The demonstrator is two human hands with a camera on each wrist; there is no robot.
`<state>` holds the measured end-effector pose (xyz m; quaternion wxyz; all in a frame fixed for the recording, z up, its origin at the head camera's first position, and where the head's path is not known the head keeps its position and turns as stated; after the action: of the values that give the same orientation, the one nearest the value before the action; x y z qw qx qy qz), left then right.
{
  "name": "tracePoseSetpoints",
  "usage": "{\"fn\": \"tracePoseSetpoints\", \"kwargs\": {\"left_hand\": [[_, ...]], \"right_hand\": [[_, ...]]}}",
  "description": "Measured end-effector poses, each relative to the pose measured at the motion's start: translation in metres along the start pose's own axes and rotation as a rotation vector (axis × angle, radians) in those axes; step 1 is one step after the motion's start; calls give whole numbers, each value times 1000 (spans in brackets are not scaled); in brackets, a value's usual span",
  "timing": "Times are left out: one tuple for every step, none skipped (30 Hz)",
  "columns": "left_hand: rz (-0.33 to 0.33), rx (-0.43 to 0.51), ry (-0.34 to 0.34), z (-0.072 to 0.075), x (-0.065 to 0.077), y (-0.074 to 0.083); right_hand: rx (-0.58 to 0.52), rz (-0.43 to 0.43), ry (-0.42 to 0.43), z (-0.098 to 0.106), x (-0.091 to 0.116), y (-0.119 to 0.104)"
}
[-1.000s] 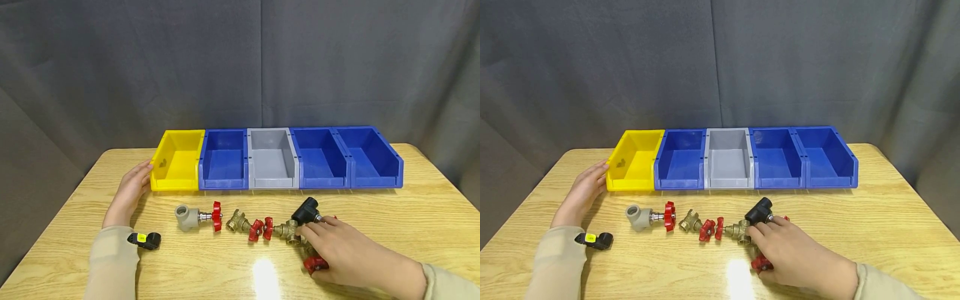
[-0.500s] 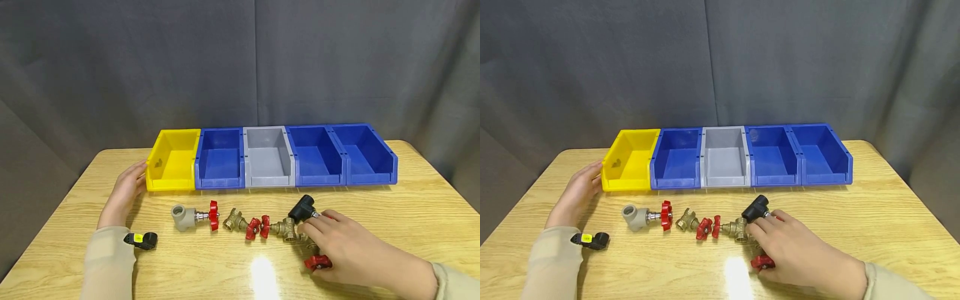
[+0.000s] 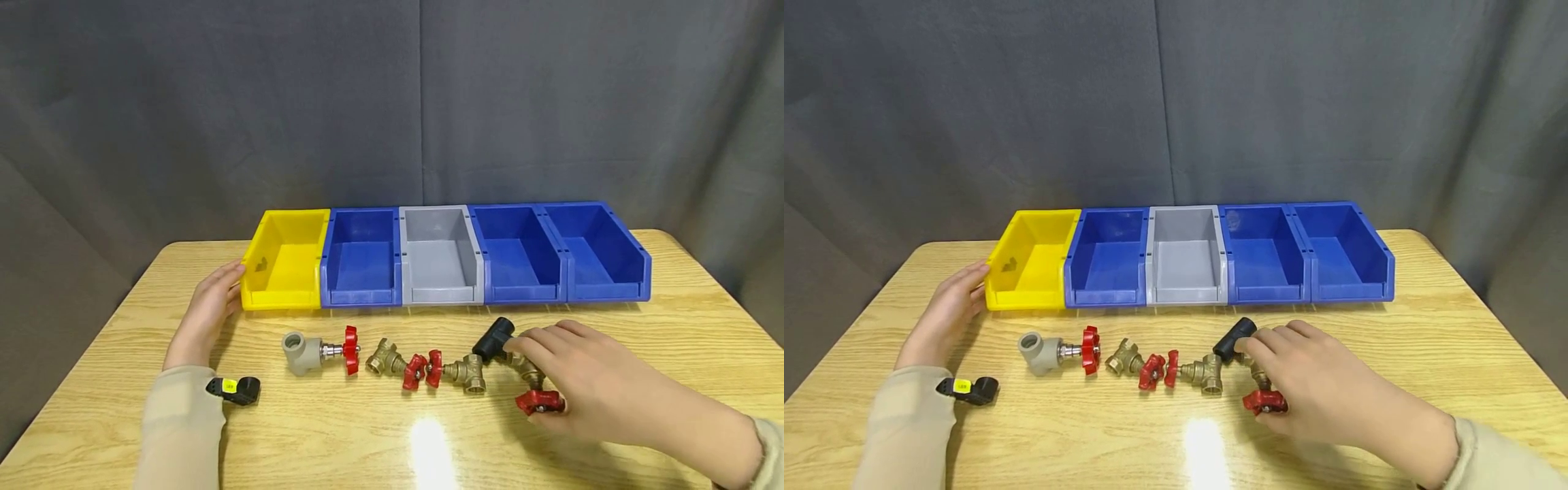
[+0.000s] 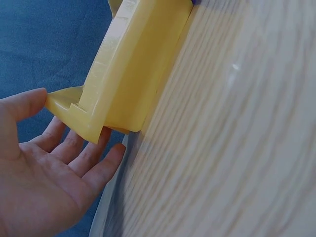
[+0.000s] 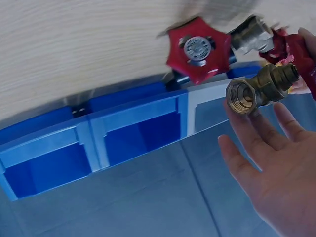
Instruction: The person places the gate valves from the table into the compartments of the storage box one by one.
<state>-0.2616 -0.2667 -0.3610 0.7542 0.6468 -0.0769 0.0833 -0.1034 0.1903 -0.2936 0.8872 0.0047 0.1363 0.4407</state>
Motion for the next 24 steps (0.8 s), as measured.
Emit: {"fn": "tracePoseSetpoints", "kwargs": {"left_hand": [[-1,1,0,0,0,0],[-1,2,2,0,0,0],[-1,4,4,0,-1,0],[-1,5,6,0,-1,0],[2,8,7,0,-1,-1],[3,8,8,0,-1,0],[3,4,10,0,-1,0],[4,1,11,0,-1,0],[4,-1,11,0,-1,0],[4,-4,10,0,-1,0],[5,-4,11,0,-2,0],[6,-6,11,-1,-2,-1],[6,-6,9,-1,-2,-1],[5,-8,8,-1,-2,-1],[4,-8,8,-1,-2,-1],[2,-8,7,-1,-2,-1],[0,-9,6,-1,-2,-1],[-2,-10,5,-1,-2,0],[-5,-9,4,-1,-2,0],[-5,-10,6,-1,-2,0],[-6,-7,5,-1,-1,0],[-6,-7,6,-1,-1,0],[-5,-8,7,-1,-1,0],[-3,-10,9,-1,-1,-1]], "right_hand": [[-1,-11,-9,1,0,3],[-3,-20,-17,1,1,6],[-3,-29,-24,1,1,9],[3,-32,-22,1,1,11],[9,-35,-22,1,2,14],[14,-37,-18,2,2,17],[15,-40,-15,2,2,20],[16,-42,-10,2,3,22],[17,-47,-6,2,4,25],[16,-51,-3,2,5,27],[13,-59,-1,2,6,30],[9,-65,3,1,7,32],[12,-71,8,1,9,34],[12,-75,13,0,10,36],[12,-79,17,0,11,38],[15,-79,23,-1,12,39],[19,-79,28,-2,13,41],[23,-77,34,-2,14,43],[29,-75,39,-3,14,45],[29,-74,40,-3,15,47],[32,-73,40,-4,15,48],[36,-71,41,-4,15,50],[39,-71,42,-4,15,52],[44,-72,44,-4,15,54]]}}
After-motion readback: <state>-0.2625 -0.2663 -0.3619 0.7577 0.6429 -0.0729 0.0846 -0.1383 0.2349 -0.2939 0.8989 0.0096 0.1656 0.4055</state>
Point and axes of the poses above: each hand's wrist, its own x-axis away from the middle knuckle, its own z-axis out of the back of the hand, y = z × x, the point moved 4 cm from there along -x, towards the middle knuckle, and after that the axes turned 5 degrees about z, right-handed, at the moved point
